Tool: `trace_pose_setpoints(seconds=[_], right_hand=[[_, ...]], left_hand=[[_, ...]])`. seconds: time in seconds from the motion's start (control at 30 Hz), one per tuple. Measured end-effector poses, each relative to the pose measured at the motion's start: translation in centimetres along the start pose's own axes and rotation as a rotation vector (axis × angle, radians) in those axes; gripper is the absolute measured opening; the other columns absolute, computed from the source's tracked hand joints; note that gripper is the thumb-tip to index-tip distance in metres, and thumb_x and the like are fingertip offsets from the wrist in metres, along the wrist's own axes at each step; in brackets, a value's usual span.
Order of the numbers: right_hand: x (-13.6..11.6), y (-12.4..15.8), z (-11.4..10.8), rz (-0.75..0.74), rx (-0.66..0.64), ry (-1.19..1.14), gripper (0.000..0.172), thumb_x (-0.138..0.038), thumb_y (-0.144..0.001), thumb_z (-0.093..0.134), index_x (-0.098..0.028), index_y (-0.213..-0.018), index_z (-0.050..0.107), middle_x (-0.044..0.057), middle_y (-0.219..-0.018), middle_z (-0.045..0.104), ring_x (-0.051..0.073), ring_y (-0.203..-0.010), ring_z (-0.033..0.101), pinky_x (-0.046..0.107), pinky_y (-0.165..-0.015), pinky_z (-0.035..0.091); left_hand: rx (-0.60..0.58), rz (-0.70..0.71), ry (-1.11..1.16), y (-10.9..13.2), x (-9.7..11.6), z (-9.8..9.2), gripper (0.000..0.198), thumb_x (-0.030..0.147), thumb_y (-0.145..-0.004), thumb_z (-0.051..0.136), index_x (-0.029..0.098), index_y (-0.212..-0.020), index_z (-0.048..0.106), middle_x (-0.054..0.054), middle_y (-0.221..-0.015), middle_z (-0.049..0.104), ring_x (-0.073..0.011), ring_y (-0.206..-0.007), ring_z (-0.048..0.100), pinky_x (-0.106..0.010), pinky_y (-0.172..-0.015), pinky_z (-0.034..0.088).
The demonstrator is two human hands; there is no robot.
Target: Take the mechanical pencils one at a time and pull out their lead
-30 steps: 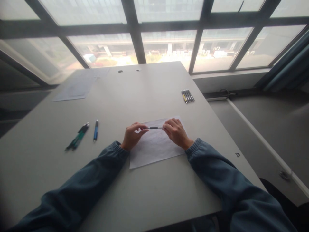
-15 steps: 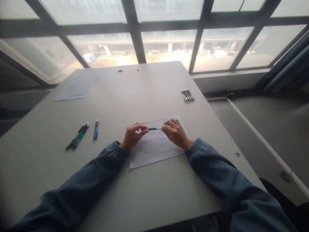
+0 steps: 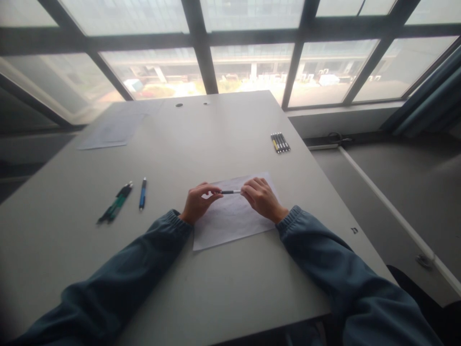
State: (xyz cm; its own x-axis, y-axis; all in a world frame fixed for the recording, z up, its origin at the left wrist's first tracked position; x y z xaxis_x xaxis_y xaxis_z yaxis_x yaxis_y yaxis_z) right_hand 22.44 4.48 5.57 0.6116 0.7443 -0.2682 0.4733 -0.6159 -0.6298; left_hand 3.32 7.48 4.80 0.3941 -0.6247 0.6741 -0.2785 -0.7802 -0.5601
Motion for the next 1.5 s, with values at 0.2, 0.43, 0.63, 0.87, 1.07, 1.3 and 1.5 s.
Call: trace_pose_setpoints(seconds=[0.2, 0.43, 0.63, 0.87, 1.07, 1.3, 1.5], right_hand=[[0.3, 0.1, 0.4, 0.025, -0.025, -0.038, 0.01, -0.025, -0.101, 0.054, -0.021, -0.095, 0.061, 0.007, -0.092, 0.068, 0.022, -0.088, 0.056, 0.038, -0.082, 0.043], [0.5, 0.1, 0.4, 0.056, -0.012, -0.081, 0.012, -0.027, -0.101, 0.055, -0.021, -0.093, 0.061, 0.006, -0.091, 0.068, 0.022, -0.088, 0.057, 0.038, -0.082, 0.043], [0.8, 0.2, 0.3, 0.067, 0.011, -0.072, 0.012, -0.027, -0.101, 0.055, -0.021, -0.093, 0.061, 0.006, -0.09, 0.067, 0.022, -0.087, 0.056, 0.038, -0.081, 0.043], [0.7, 0.2, 0.3, 0.056, 0.003, -0.061, 0.013, -0.028, -0.101, 0.054, -0.022, -0.093, 0.062, 0.006, -0.091, 0.068, 0.022, -0.088, 0.056, 0.039, -0.081, 0.043], [0.5, 0.1, 0.4, 0.033, -0.015, -0.047, 0.014, -0.028, -0.102, 0.053, -0.022, -0.094, 0.062, 0.007, -0.091, 0.068, 0.022, -0.088, 0.055, 0.039, -0.081, 0.042], [0.4, 0.1, 0.3, 0.029, -0.007, -0.046, 0.014, -0.028, -0.102, 0.054, -0.021, -0.093, 0.062, 0.007, -0.09, 0.068, 0.022, -0.088, 0.055, 0.038, -0.081, 0.042], [0.5, 0.2, 0.3, 0.033, -0.005, -0.056, 0.014, -0.028, -0.102, 0.053, -0.021, -0.093, 0.062, 0.007, -0.091, 0.068, 0.022, -0.087, 0.055, 0.038, -0.081, 0.043]], left_hand=[[0.004, 0.048, -0.008, -0.1, 0.7, 0.0, 0.015, 0.035, -0.084, 0.079, 0.022, -0.089, 0.074, -0.003, -0.08, 0.074, -0.0149, -0.071, 0.062, -0.028, -0.063, 0.052], [-0.035, 0.039, 0.021, -0.1, 0.4, 0.4, 0.036, 0.038, -0.082, 0.081, 0.022, -0.112, 0.069, -0.005, -0.094, 0.075, -0.0155, -0.079, 0.064, -0.028, -0.067, 0.051], [-0.011, -0.116, -0.083, 0.1, -1.5, 0.1, 0.035, 0.052, -0.099, 0.054, 0.019, -0.105, 0.066, -0.004, -0.089, 0.069, -0.0157, -0.077, 0.06, -0.028, -0.069, 0.047], [-0.089, -0.115, -0.11, 0.1, -1.3, 0.7, 0.053, 0.052, -0.103, 0.044, 0.019, -0.063, 0.057, -0.001, -0.062, 0.057, -0.0149, -0.064, 0.054, -0.028, -0.066, 0.042], [-0.086, -0.096, -0.089, 0.1, -1.0, 0.8, 0.046, 0.046, -0.101, 0.051, 0.018, -0.066, 0.062, -0.002, -0.067, 0.064, -0.0146, -0.066, 0.056, -0.027, -0.067, 0.044], [-0.129, -0.066, -0.044, 0.0, -0.5, 1.1, 0.044, 0.045, -0.101, 0.052, 0.018, -0.068, 0.063, -0.003, -0.069, 0.064, -0.0156, -0.07, 0.058, -0.029, -0.07, 0.045], [-0.117, -0.052, -0.039, -0.1, -0.3, 1.0, 0.034, 0.042, -0.098, 0.058, 0.019, -0.075, 0.066, -0.003, -0.073, 0.066, -0.0162, -0.072, 0.058, -0.029, -0.067, 0.046]])
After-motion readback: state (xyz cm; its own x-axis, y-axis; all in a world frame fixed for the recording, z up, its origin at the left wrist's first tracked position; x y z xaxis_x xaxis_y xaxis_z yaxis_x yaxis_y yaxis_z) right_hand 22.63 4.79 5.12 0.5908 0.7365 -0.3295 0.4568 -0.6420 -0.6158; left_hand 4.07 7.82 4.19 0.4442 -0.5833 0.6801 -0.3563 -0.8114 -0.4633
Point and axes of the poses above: each hand's wrist, its own y-axis away from the middle knuckle, its own z-axis out of the palm, x = y × z, the point moved 9 cm from there along -y, towards the middle knuckle
